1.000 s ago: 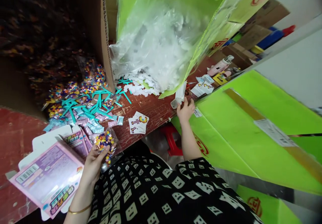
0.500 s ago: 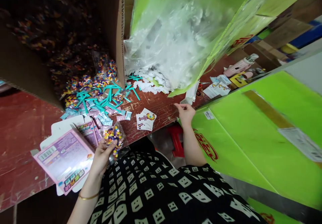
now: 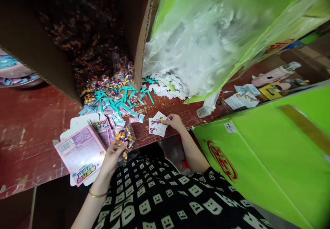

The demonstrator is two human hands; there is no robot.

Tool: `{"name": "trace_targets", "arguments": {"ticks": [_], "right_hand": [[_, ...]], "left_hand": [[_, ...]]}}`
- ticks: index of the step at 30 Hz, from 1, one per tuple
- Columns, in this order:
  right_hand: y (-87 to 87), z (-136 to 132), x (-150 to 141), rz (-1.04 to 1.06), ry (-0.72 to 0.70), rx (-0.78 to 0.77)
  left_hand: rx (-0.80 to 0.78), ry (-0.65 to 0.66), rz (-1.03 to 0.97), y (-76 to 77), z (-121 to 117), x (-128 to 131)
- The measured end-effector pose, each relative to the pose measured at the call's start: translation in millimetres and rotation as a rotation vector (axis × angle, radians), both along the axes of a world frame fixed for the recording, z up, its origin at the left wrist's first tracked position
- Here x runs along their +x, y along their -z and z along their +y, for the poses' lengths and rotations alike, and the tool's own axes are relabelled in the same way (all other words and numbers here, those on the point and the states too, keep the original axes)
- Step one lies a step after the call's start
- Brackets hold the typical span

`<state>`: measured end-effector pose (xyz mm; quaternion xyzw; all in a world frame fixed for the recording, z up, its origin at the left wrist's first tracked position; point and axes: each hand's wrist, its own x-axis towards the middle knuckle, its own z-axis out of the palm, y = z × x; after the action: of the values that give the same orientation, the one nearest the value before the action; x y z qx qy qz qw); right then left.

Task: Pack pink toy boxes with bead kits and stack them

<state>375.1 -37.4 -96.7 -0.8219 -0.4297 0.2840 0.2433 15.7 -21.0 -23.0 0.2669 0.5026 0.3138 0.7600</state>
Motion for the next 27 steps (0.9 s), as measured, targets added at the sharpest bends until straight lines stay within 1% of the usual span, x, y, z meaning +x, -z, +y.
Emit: {"name": "trace_targets", "arguments": {"ticks": [5,8,12,17,22,24,27], "right_hand": [[-7.1,7.2,3.8,-0.029,-0.125,0.051],[-6.4,6.8,2.0,-0.043,-0.11,0.085],[-4.3,5.5,5.4,-0.041,-0.055,0.075],[-13.3,8.7,11.7,-0.066,-0.141,0.072],[-21.1,10.7,5.6,-0.073,-0.189,0.123],[-23.9,9.8,5.8,-0.073,-0.125,0.173],[-29.2,9.2,10.9,-0.055,0.027,0.223]], "left_hand": [[0.023,-0.004,-0.027,5.8,0.2,-1.0],[0.027,-0.008,-0.046,9.2,0.9,-0.1],[0.017,-0.005,-0.043,7.1,2.0,0.6],[0.021,0.003,-0.053,3.3,2.8,-0.4],[0.003,-0.016,-0.053,6.2,2.7,-0.2],[-0.005,-0.022,-0.052,6.7,3.1,0.1],[-0.026,-0.014,-0.057,5.1,4.4,0.4]]}}
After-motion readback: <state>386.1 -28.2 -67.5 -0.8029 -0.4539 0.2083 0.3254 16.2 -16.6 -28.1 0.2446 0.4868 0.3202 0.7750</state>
